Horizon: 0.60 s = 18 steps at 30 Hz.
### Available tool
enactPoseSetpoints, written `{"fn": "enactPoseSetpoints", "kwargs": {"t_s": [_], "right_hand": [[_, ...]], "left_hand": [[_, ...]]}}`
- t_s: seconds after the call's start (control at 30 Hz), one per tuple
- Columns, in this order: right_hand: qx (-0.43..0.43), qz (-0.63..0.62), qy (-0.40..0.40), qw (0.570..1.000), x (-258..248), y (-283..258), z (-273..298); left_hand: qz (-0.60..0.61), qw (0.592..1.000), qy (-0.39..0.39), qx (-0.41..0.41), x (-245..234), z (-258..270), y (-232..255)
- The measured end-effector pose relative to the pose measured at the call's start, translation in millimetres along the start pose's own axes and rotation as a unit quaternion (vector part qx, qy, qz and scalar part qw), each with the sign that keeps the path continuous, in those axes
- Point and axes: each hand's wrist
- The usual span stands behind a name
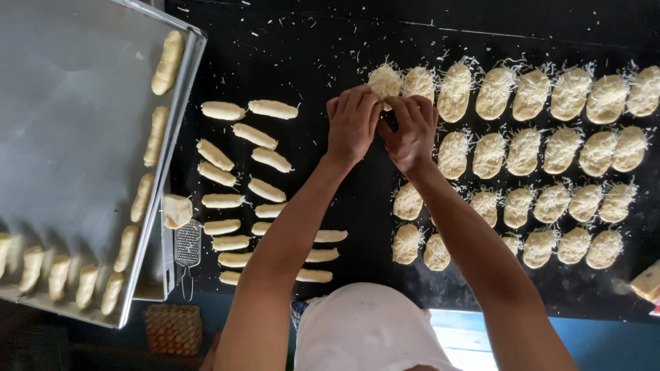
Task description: The person repeatedly picks up small dough pieces, rolls them in grated cheese, and places them on a black countertop. The person arranges the cheese-coated dough in neat rows next to uncoated dough pieces.
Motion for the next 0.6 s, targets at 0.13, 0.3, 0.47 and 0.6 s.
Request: {"fn": "enactPoseSetpoints", "kwargs": {"t_s": [0.13,0.3,0.47,0.6], "right_hand": [[-0.018,0.039,0.018,0.999,19.5,19.8,-1.5],[-0.033,0.016,0.039,0.999,20.1,23.6,-7.3],[-0.041,0.042,0.001,0.998,-0.6,8.3,2.5],[-0.04,0.084,-0.057,0.994,-7.4,-3.0,31.4]], "left_hand": [[-0.041,0.997,0.062,0.0,26.0,2.0,-16.3],[-0.074,0.994,0.058,0.064,26.8,-1.6,-24.8],[-0.121,0.984,0.054,0.118,21.0,15.9,-25.7],[-0.127,0.984,0.015,0.123,13.1,43.0,-16.0]]}}
Point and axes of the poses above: each hand's wrist, its own z-axis away from the middle knuckle, its own x-axis out of the palm, y = z × x, and after that the axes turned 3 degrees about -y, right-handed
